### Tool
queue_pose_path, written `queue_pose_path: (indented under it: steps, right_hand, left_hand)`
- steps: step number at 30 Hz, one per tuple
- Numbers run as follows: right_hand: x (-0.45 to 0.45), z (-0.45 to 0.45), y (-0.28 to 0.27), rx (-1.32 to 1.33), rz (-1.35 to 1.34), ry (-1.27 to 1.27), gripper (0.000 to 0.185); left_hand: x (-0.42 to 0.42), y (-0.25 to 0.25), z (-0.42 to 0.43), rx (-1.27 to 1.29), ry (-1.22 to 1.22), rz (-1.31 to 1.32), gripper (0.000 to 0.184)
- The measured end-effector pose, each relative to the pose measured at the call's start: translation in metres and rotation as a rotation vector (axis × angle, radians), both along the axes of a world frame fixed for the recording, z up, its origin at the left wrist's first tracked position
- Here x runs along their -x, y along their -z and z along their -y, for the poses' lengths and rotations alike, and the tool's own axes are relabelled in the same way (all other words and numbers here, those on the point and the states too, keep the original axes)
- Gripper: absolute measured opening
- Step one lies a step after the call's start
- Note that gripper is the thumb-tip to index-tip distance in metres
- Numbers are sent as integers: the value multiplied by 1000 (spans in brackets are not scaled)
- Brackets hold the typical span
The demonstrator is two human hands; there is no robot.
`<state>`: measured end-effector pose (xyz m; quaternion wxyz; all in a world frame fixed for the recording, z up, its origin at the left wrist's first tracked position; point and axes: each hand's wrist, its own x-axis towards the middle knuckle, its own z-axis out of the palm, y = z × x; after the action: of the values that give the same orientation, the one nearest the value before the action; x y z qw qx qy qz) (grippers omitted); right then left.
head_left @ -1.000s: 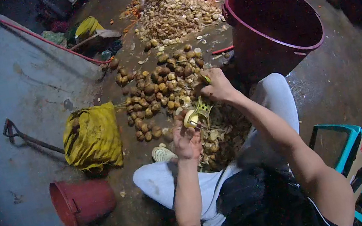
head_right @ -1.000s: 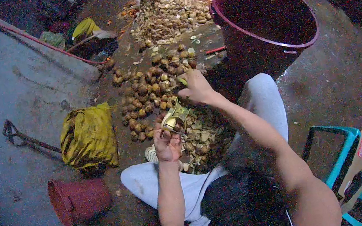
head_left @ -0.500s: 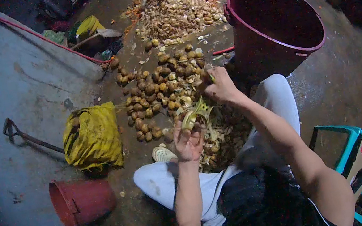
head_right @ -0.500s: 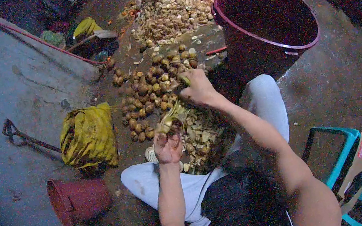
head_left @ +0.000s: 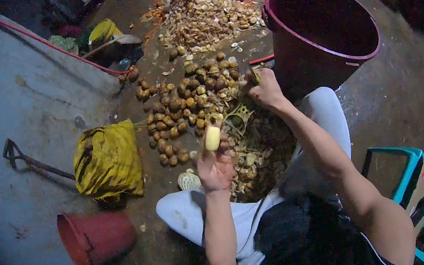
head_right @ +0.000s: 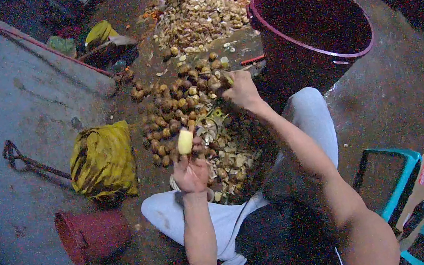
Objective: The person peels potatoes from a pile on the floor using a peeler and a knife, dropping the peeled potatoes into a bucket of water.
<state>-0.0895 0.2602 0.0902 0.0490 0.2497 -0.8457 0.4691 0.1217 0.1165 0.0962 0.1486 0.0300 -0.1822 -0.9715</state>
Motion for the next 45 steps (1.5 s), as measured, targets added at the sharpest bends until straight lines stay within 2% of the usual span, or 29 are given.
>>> queue_pose_path:
  steps: [2, 4, 5, 6, 8, 9, 11, 12, 14, 16, 17, 18, 20, 22, 24, 25, 26, 27, 28, 30, 32, 33, 35, 38, 40, 41, 44, 45]
  right_hand:
    - [-5, 3, -4, 53, 14, -73, 37]
    - [-3, 4, -2, -35, 65, 13, 38]
    - [-3, 3, -1, 4, 133, -14, 39]
    - [-2, 4, 3, 4, 134, -12, 39]
    - [-2, 9, 12, -13, 10, -56, 40]
    - [-9, 7, -6, -26, 36, -161, 41]
    - [-18, 10, -9, -51, -20, -223, 40]
    - [-20, 11, -10, -73, -76, -283, 39]
    - [-13, 10, -5, -176, -42, -230, 43]
    - [9, 11, 18, -250, 36, -71, 50]
    - [15, 12, 30, -142, 39, -83, 51]
    - [5, 11, 21, -142, 36, -81, 51]
    - [-28, 7, -8, -88, -259, -179, 48]
    - [-8, 8, 8, -102, -152, -237, 48]
    - [14, 5, 24, -108, -110, -98, 49]
    - [-7, 2, -15, 85, 35, -93, 42]
    - [-17, 6, -19, 86, 30, -92, 42]
    - [-26, 9, -19, 113, -116, -140, 23]
    - [-29, 9, -19, 139, -262, -187, 20]
    - [-18, 6, -2, 57, -313, -125, 21]
    - [-1, 5, -2, 311, 33, -5, 21]
    - [2, 2, -6, 269, -289, 10, 22]
    - [5, -1, 5, 232, -310, 0, 23]
    - [-5, -6, -15, 188, -186, -77, 26]
    - [2, -8, -14, -27, -277, -167, 30]
    - [1, -9, -12, -502, 6, -48, 36]
    - [1, -13, 16, -449, -17, -55, 44]
    - [-4, -13, 1, -458, 7, -97, 48]
  left_hand:
    - [0, -4, 1, 44, -56, 78, 58]
    - [-1, 4, 5, 288, -177, 181, 47]
    - [-4, 7, 5, 428, -205, 204, 35]
    - [-3, 8, 4, 427, -202, 204, 35]
    - [-1, 10, 4, 645, -252, 149, 33]
    - [-1, 11, 3, 644, -252, 149, 33]
    - [-3, 12, 4, 949, -290, 213, 34]
    - [-5, 12, 4, 950, -287, 213, 34]
    - [-9, 12, 4, 909, -165, 180, 37]
    - [-10, 9, 0, 834, -155, 166, 38]
    - [-8, 7, 0, 762, -145, 149, 39]
    - [-8, 11, 0, 762, -145, 144, 39]
    - [-11, 24, 0, 604, -129, 223, 38]
    - [-8, 26, -2, 534, -111, 207, 38]
    - [-9, 30, -5, 466, -96, 183, 38]
    - [-9, 33, -6, 419, -97, 150, 37]
    - [-8, 36, -7, 368, -96, 120, 36]
    - [-10, 35, -4, 255, 24, 128, 38]
    - [-9, 36, -5, 254, 26, 129, 38]
    - [-10, 39, -8, 64, -32, 190, 37]
    - [-8, 37, -6, 170, -11, 109, 36]
    - [-7, 33, -5, 138, -1, 96, 38]
    - [-9, 28, -5, 76, -18, 182, 47]
    - [-8, 32, 1, 66, -54, 252, 50]
    - [-6, 25, 5, 49, 1, 171, 52]
    - [-7, 23, 6, 34, 62, 88, 54]
    - [-7, 23, 11, 202, 17, 95, 55]
    - [-9, 22, 12, 189, 28, 111, 57]
